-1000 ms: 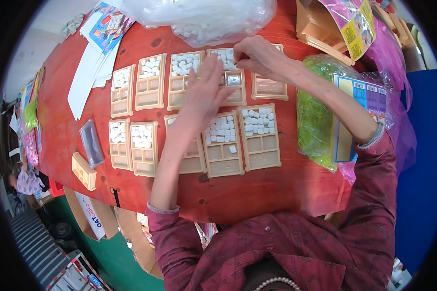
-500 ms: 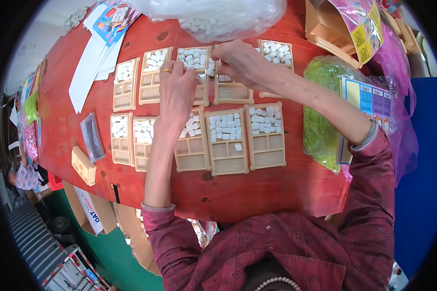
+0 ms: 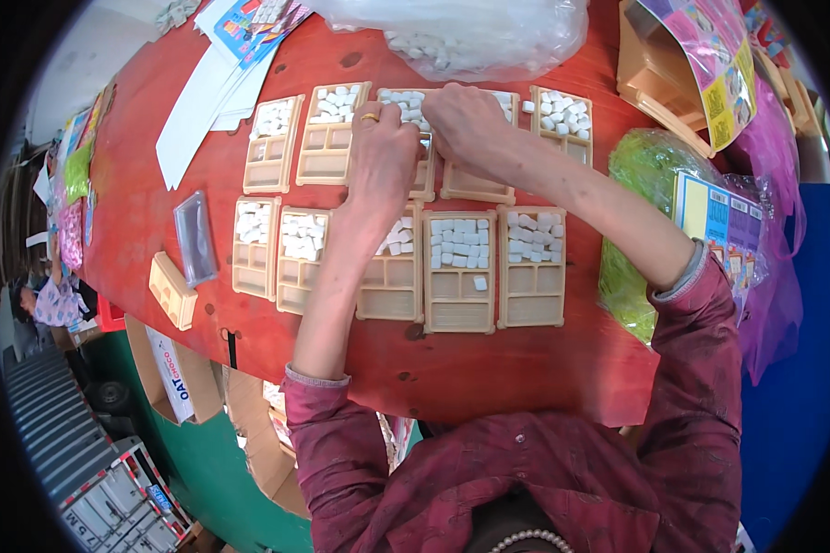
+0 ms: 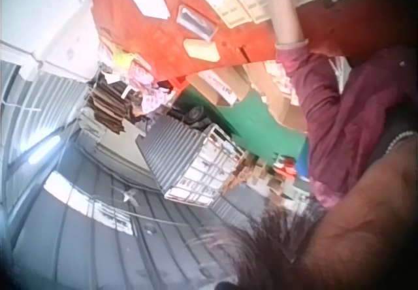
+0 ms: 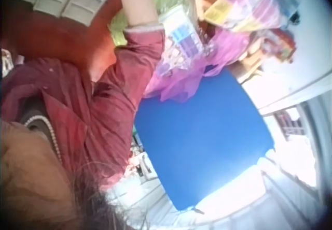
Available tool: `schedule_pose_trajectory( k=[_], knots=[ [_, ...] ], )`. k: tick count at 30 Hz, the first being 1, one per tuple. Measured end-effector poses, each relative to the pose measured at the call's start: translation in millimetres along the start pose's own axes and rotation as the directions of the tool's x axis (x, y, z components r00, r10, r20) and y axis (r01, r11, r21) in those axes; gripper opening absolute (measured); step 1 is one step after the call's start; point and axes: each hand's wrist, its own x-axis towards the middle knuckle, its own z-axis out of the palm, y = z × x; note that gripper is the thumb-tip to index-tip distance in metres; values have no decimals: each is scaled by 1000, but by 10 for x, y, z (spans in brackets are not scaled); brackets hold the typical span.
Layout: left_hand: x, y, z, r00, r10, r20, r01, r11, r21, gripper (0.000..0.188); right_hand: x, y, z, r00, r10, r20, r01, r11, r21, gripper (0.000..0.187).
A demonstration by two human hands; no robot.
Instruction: Sort white cube-shaped objects into separate compartments within wooden trays.
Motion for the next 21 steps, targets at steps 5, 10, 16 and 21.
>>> schedule_pose_trajectory(
  k=[5,10,16,21],
  knots=[
    [-31,-77,-62,995,-36,-96,26,994,-105,10,-3,-1,142,932,-255,-258,255,966,-37,5],
    [-8,-293,-360,932,-332,-147,299,932,-205,13,34,16,131,981,-147,-124,135,986,-103,3],
    [-11,-1030,-420,913,-382,-140,377,924,-63,15,51,21,184,970,-212,-119,205,977,-67,2],
    [61,-1173,-298,928,-361,-93,354,932,-81,16,81,41,129,986,-158,-46,161,985,67,4]
  ],
)
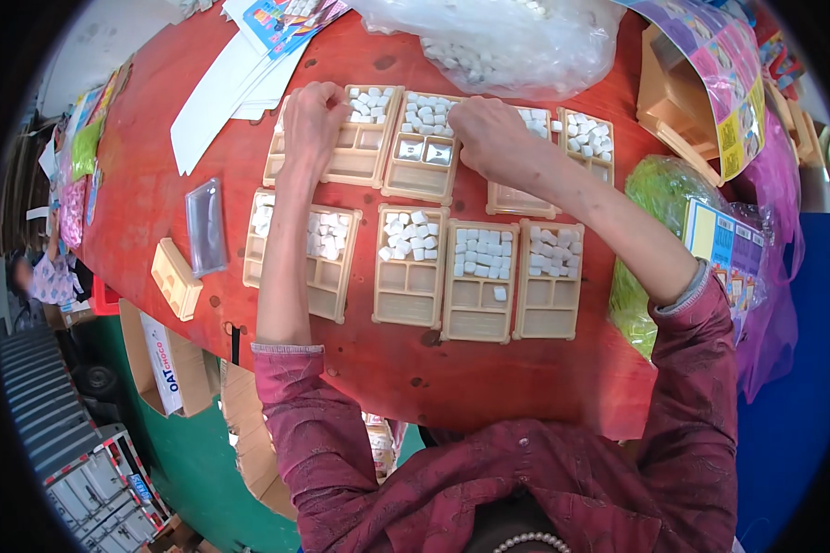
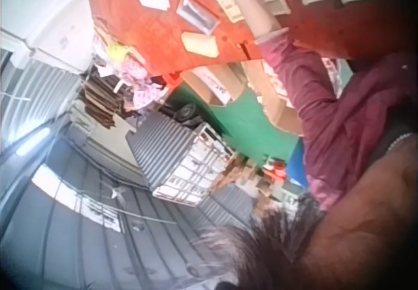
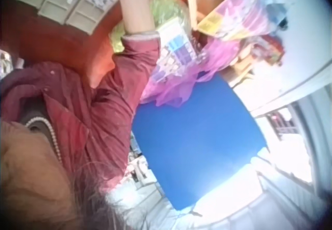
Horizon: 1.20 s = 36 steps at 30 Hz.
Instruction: Sort white cube-shaped objects into separate compartments within wooden trays.
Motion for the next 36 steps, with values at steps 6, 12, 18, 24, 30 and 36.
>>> schedule_pose_trajectory(
  k=[6,12,18,24,30,36],
  knots=[
    [-6,49,24,998,-52,31,55,991,-122,16,40,-24,21,995,76,-66,-80,995,-58,7],
    [-58,40,-33,989,-134,65,143,975,-172,14,95,22,-172,977,178,117,-178,984,-7,16],
    [-80,-67,-2,997,70,-14,-71,995,-67,11,330,74,-433,898,264,353,-428,714,554,16],
    [-118,-38,21,998,44,-39,-47,996,-80,15,952,-29,-97,954,157,257,-301,501,811,21],
    [-154,-60,28,996,56,-74,-63,993,-99,23,1248,-132,348,999,-31,-24,38,931,363,30],
    [-172,-10,6,987,99,-124,-117,981,-153,20,1067,-72,269,987,-89,-132,125,946,298,30]
  ],
)
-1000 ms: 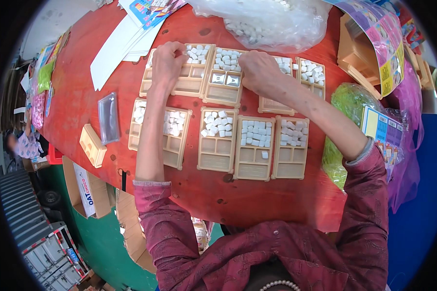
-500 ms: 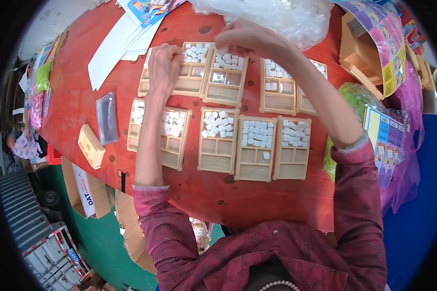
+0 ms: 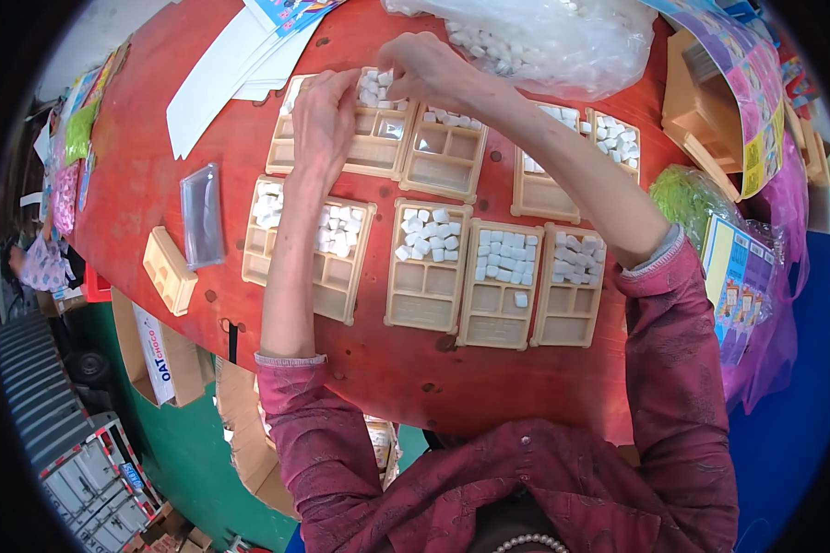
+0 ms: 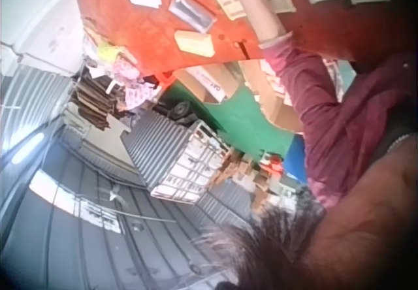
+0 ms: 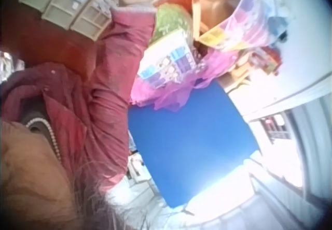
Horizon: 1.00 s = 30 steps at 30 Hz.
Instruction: Sort white cube-shaped objects into separate compartments within wooden trays.
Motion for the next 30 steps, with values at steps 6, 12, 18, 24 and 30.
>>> schedule_pose_trajectory(
  k=[6,12,18,24,30],
  knots=[
    [12,19,43,999,-19,50,21,999,-44,20,-111,1,-64,998,-56,-31,53,995,-82,18],
    [38,21,66,1000,27,17,-27,999,47,18,-183,19,-30,991,-88,-104,59,967,-248,5],
    [-14,61,61,997,17,71,-25,993,116,19,-233,-19,-84,999,-48,-10,43,965,-260,14],
    [-72,-1,105,998,-15,62,6,989,145,20,-220,-83,-6,998,54,-28,-60,953,-297,13],
    [-180,174,42,996,60,73,-67,993,100,24,-289,5,-28,999,18,-51,-32,961,-275,12]
  ],
)
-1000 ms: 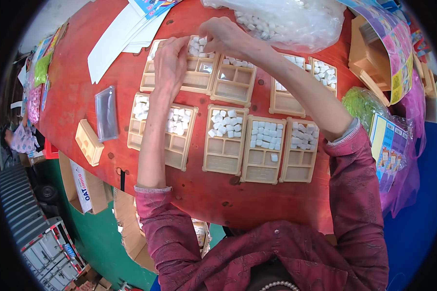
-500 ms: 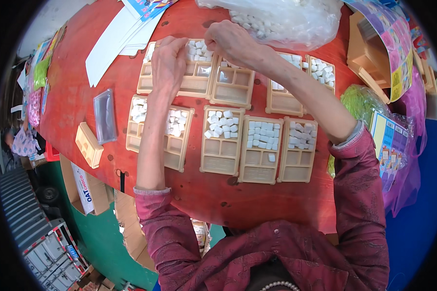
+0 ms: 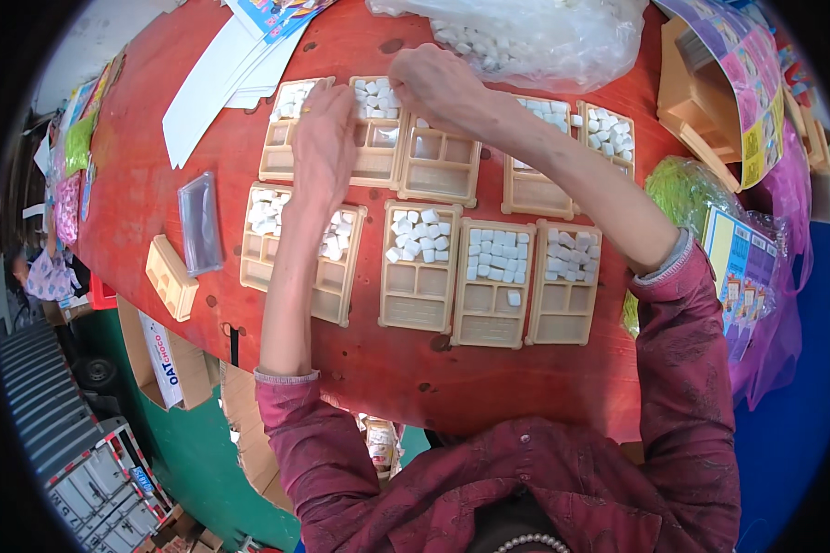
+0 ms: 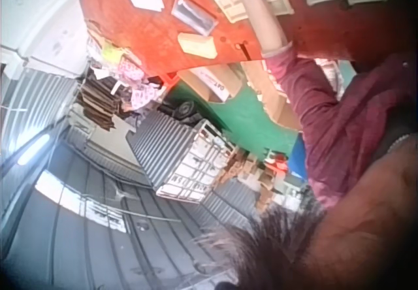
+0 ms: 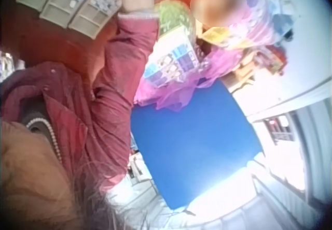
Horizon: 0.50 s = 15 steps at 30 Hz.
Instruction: Sort white cube-shaped objects into separate compartments within wooden trays.
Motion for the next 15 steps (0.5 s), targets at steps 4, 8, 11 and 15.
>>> schedule_pose_trajectory(
  k=[4,8,11,15],
  knots=[
    [-132,159,22,992,16,128,-25,998,66,31,-29,24,30,997,-61,-52,63,997,36,11],
    [-151,161,62,981,76,181,-123,957,265,42,2,-21,136,999,30,22,-30,1000,-2,10],
    [-155,207,75,988,61,143,-98,958,271,52,-22,52,231,944,-181,-277,205,977,62,5],
    [-182,257,50,974,11,228,-44,989,141,59,-45,37,214,943,-195,-270,219,974,59,4]
  ],
)
